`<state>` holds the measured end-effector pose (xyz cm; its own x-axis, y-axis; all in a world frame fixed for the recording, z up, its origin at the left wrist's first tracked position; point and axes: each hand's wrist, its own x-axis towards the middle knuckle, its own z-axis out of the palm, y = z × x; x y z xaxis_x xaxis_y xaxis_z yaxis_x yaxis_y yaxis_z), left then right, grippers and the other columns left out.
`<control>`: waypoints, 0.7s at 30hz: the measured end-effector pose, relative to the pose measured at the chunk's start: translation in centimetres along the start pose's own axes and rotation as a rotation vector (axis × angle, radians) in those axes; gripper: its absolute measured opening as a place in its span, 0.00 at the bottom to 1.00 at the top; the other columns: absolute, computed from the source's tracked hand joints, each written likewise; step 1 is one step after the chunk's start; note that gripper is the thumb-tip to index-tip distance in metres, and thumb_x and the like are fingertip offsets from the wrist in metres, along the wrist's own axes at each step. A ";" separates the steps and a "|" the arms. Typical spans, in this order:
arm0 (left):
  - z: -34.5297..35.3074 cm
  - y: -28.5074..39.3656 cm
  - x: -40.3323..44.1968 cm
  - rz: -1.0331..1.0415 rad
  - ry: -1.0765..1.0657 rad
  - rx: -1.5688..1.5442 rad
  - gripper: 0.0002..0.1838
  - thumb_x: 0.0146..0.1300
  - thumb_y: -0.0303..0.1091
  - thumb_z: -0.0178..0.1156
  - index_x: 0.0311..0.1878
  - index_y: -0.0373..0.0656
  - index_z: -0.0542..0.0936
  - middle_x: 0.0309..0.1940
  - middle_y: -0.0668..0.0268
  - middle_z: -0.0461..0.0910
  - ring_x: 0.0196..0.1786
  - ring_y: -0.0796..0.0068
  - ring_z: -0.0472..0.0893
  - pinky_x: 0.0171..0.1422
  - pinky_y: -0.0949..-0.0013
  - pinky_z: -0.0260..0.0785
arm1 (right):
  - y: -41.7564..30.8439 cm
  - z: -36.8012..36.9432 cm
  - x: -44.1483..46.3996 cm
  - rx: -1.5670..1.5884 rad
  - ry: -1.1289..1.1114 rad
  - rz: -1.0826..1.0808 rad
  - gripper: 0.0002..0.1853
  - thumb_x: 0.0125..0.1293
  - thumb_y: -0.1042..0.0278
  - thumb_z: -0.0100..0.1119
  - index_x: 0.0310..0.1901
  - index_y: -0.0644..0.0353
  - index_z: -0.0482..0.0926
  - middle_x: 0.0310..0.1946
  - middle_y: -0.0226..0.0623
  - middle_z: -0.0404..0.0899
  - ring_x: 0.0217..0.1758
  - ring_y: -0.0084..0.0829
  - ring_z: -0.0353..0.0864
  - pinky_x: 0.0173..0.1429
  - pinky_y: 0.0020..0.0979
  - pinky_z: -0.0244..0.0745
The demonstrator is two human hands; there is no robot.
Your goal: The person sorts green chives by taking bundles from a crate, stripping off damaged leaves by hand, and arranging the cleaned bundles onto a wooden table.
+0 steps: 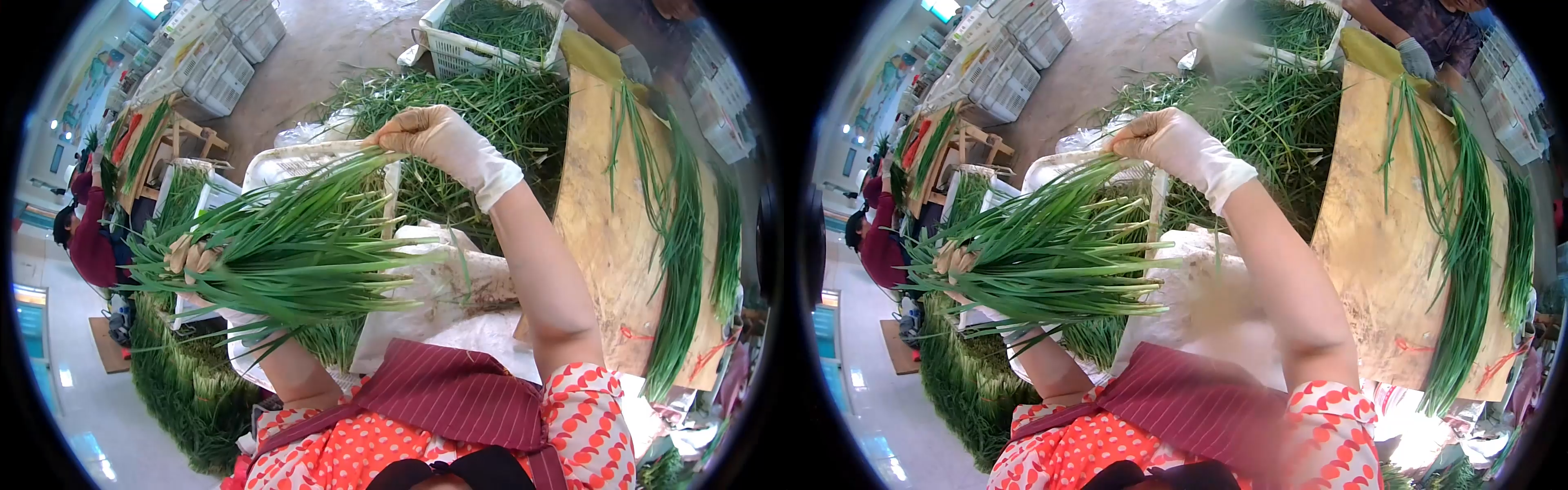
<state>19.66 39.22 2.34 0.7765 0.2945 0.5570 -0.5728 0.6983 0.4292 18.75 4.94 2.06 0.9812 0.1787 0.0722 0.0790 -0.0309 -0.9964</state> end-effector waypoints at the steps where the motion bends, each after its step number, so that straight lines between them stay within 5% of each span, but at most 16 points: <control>1: 0.4 -0.2 -0.2 -0.335 -0.214 -0.424 0.09 0.62 0.37 0.51 0.40 0.43 0.70 0.29 0.70 0.73 0.30 0.80 0.72 0.41 0.75 0.68 | -0.2 0.1 -0.2 0.029 0.024 -0.012 0.10 0.59 0.71 0.60 0.41 0.63 0.81 0.38 0.33 0.81 0.41 0.21 0.77 0.49 0.22 0.72; 2: 2.3 -0.6 -0.4 -0.670 -0.431 -0.849 0.11 0.57 0.31 0.59 0.41 0.44 0.69 0.29 0.72 0.73 0.31 0.82 0.71 0.41 0.76 0.67 | -0.4 0.2 -0.5 0.029 0.026 -0.009 0.10 0.59 0.71 0.60 0.41 0.63 0.81 0.38 0.33 0.81 0.41 0.21 0.77 0.49 0.22 0.72; 4: 1.7 -0.5 -0.3 -0.644 -0.447 -0.862 0.12 0.57 0.32 0.58 0.42 0.42 0.69 0.28 0.71 0.73 0.31 0.82 0.71 0.41 0.76 0.67 | -1.0 0.4 -1.1 -0.095 -0.005 -0.002 0.09 0.59 0.71 0.60 0.40 0.65 0.80 0.35 0.33 0.81 0.38 0.20 0.77 0.47 0.22 0.73; 6: 2.8 0.0 -0.7 -0.479 -0.110 -0.800 0.09 0.65 0.37 0.49 0.32 0.45 0.73 0.21 0.71 0.73 0.26 0.83 0.72 0.39 0.77 0.67 | -0.7 0.6 -1.6 0.184 -0.060 0.027 0.10 0.61 0.68 0.59 0.41 0.66 0.79 0.34 0.32 0.81 0.38 0.20 0.77 0.47 0.22 0.73; 8: -0.8 0.3 0.2 -0.491 -0.194 -0.705 0.05 0.63 0.34 0.51 0.35 0.45 0.73 0.23 0.70 0.73 0.26 0.81 0.73 0.42 0.77 0.66 | -0.5 0.6 -1.7 -0.029 -0.044 0.011 0.11 0.63 0.66 0.56 0.41 0.65 0.79 0.35 0.32 0.81 0.38 0.21 0.78 0.45 0.22 0.73; 9: -2.4 0.2 0.1 -0.271 -0.127 -0.429 0.05 0.62 0.34 0.53 0.37 0.44 0.72 0.24 0.70 0.73 0.28 0.79 0.73 0.44 0.76 0.66 | -0.4 0.9 -1.6 -0.027 -0.044 0.012 0.11 0.63 0.66 0.56 0.41 0.65 0.79 0.35 0.32 0.81 0.38 0.21 0.78 0.45 0.22 0.73; 11: -0.3 -0.4 -0.3 -0.388 -0.285 -0.682 0.11 0.59 0.34 0.56 0.42 0.43 0.70 0.31 0.70 0.72 0.33 0.76 0.73 0.49 0.72 0.65 | -0.3 1.8 -1.5 0.310 0.216 -0.040 0.11 0.65 0.64 0.54 0.40 0.62 0.80 0.35 0.32 0.81 0.37 0.21 0.78 0.43 0.22 0.72; 14: 3.5 -1.7 -1.8 -0.371 -0.215 -0.816 0.12 0.57 0.33 0.57 0.43 0.43 0.70 0.34 0.71 0.71 0.35 0.77 0.72 0.51 0.71 0.65 | -0.1 1.6 -1.6 0.460 0.392 -0.040 0.12 0.65 0.61 0.53 0.39 0.60 0.80 0.36 0.32 0.82 0.36 0.20 0.77 0.43 0.21 0.69; 19: 5.0 -2.4 -2.6 -0.415 -0.100 -0.826 0.15 0.54 0.28 0.60 0.44 0.44 0.70 0.35 0.73 0.69 0.34 0.80 0.70 0.48 0.74 0.64 | -0.4 -0.3 -2.5 0.436 0.765 -0.025 0.12 0.65 0.58 0.53 0.40 0.57 0.80 0.28 0.24 0.78 0.32 0.16 0.70 0.39 0.20 0.63; 21: 4.3 -2.2 -2.5 -0.420 -0.125 -0.841 0.15 0.54 0.28 0.60 0.44 0.44 0.69 0.34 0.73 0.69 0.34 0.80 0.70 0.49 0.74 0.64 | 1.5 -2.9 -3.4 0.391 0.804 -0.029 0.14 0.62 0.58 0.58 0.43 0.57 0.79 0.31 0.24 0.77 0.36 0.17 0.71 0.45 0.21 0.64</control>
<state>17.85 34.13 3.00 0.8143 -0.1259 0.5667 0.1619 0.9867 -0.0134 16.05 1.45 0.43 0.8179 -0.5740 -0.0394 0.1843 0.3262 -0.9272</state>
